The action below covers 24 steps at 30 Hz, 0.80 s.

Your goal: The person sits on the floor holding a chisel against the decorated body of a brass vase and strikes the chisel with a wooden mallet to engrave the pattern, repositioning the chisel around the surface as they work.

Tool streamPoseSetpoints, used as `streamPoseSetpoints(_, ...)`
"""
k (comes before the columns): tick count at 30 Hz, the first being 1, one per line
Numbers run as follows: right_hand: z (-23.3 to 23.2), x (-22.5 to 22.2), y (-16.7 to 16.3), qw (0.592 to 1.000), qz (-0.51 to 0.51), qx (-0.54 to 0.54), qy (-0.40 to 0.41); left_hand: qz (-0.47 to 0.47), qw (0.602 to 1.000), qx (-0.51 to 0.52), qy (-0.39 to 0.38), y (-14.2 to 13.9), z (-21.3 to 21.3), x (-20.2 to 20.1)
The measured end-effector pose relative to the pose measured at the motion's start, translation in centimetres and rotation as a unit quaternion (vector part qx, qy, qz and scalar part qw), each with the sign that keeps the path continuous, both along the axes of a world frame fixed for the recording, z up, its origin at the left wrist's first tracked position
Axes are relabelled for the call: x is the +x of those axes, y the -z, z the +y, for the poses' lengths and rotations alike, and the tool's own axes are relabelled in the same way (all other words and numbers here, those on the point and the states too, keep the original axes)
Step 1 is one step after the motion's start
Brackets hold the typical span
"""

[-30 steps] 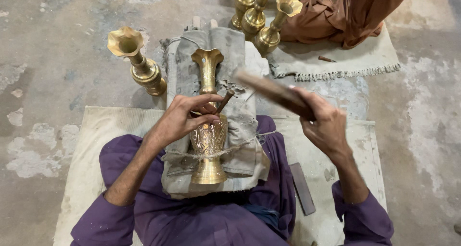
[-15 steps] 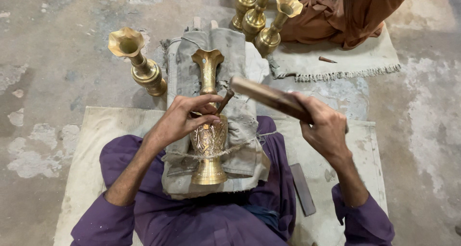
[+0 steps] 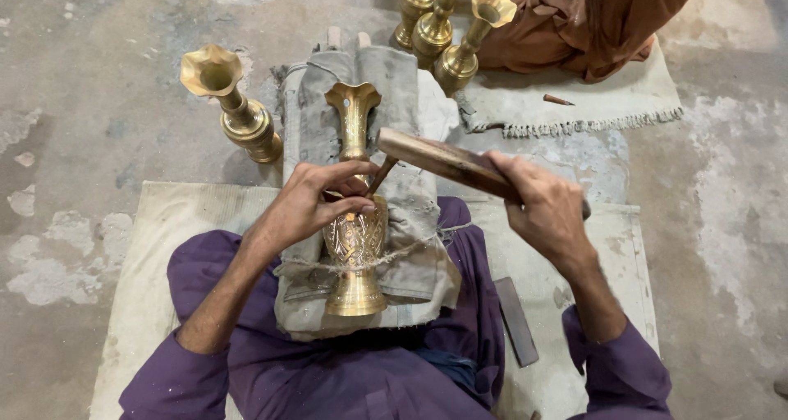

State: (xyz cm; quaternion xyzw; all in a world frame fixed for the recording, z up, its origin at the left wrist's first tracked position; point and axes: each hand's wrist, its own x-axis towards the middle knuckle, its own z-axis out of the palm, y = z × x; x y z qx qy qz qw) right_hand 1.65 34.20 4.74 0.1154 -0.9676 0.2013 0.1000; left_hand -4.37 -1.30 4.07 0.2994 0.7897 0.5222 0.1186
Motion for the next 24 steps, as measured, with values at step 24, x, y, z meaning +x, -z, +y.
streamPoseSetpoints(24, 0.0, -0.7, 0.3, 0.998, -0.008, -0.063, -0.009, -0.008, 1.000, -0.013, -0.013, -0.4, 0.2, 0.1)
